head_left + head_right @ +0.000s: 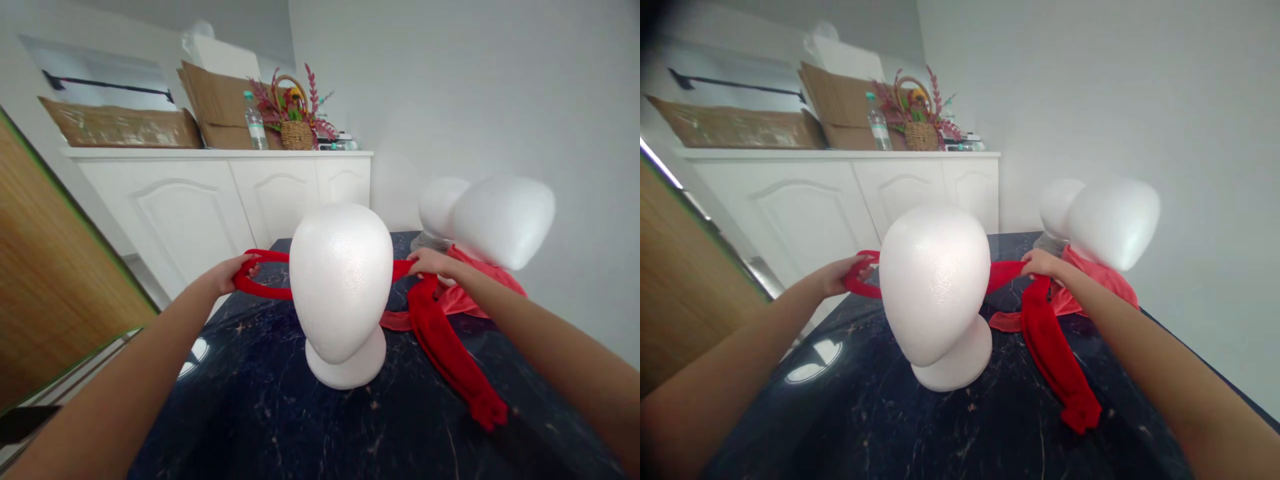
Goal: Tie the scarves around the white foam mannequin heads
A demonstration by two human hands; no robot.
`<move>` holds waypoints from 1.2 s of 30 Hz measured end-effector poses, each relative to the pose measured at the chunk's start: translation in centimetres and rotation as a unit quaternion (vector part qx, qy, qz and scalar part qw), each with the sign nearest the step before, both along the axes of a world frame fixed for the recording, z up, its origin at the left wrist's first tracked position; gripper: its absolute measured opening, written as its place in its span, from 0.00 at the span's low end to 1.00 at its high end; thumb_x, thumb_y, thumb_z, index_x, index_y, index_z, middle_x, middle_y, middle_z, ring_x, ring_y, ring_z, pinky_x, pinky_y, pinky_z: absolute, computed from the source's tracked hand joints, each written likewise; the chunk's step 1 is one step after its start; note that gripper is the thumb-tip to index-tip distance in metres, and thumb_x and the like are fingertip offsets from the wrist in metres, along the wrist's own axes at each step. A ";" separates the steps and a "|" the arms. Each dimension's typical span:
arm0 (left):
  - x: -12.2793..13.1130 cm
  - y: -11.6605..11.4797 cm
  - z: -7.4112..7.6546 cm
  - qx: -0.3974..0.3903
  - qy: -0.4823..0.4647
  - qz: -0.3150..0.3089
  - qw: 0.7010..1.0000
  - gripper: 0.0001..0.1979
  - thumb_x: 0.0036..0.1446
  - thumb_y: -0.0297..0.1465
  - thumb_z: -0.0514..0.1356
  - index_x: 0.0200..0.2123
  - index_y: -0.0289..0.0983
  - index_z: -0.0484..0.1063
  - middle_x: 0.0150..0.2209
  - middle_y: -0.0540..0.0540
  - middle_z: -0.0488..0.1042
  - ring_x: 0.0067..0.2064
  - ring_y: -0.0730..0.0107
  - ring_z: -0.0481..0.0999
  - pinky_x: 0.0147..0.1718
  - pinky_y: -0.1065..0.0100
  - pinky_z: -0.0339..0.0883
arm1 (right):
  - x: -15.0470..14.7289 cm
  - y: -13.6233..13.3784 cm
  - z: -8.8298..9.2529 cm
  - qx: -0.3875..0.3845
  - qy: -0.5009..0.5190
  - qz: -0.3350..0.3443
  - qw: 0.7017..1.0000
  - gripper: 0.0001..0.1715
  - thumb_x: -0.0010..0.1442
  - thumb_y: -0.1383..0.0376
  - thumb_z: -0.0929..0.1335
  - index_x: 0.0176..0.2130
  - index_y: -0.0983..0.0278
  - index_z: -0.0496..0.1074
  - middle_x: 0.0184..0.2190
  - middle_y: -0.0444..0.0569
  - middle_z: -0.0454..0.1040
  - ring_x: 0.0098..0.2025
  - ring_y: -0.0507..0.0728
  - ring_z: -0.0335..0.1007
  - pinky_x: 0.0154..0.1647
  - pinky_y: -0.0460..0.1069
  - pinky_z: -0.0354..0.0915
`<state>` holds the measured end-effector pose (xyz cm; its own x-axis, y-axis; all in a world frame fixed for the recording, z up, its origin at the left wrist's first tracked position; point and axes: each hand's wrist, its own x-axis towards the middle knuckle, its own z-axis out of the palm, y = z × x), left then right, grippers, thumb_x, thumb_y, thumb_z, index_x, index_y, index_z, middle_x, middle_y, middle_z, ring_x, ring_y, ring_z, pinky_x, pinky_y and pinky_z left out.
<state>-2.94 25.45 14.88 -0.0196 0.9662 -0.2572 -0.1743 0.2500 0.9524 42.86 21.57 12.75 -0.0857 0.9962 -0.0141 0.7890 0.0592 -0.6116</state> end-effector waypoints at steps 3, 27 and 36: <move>-1.9 -2.1 -2.2 -0.046 -0.006 -0.054 0.997 0.08 0.59 0.22 0.55 0.27 0.35 0.63 0.16 0.58 0.53 0.13 0.85 0.49 0.11 0.83 0.45 | 1.6 -3.1 -2.0 0.044 -0.081 0.016 0.996 0.07 0.42 0.74 0.69 0.24 0.64 0.70 0.24 0.46 0.71 0.31 0.56 0.67 0.33 0.48 0.60; 7.1 -18.7 -7.2 0.034 0.048 -0.488 0.871 0.28 0.54 0.32 0.67 0.58 0.42 0.68 0.53 0.38 0.75 0.33 0.72 0.78 0.28 0.73 0.71 | -13.4 -19.2 -4.2 -0.352 0.573 -0.018 0.740 0.14 0.56 0.68 0.73 0.43 0.69 0.75 0.39 0.53 0.79 0.36 0.54 0.78 0.38 0.48 0.76; 9.8 -20.9 -7.7 0.204 0.288 -0.328 0.876 0.15 0.50 0.28 0.64 0.44 0.36 0.77 0.40 0.43 0.79 0.41 0.57 0.76 0.43 0.61 0.70 | -18.1 -20.1 -5.1 -0.273 0.667 0.001 0.693 0.17 0.54 0.66 0.75 0.44 0.67 0.76 0.42 0.52 0.80 0.42 0.54 0.78 0.46 0.46 0.74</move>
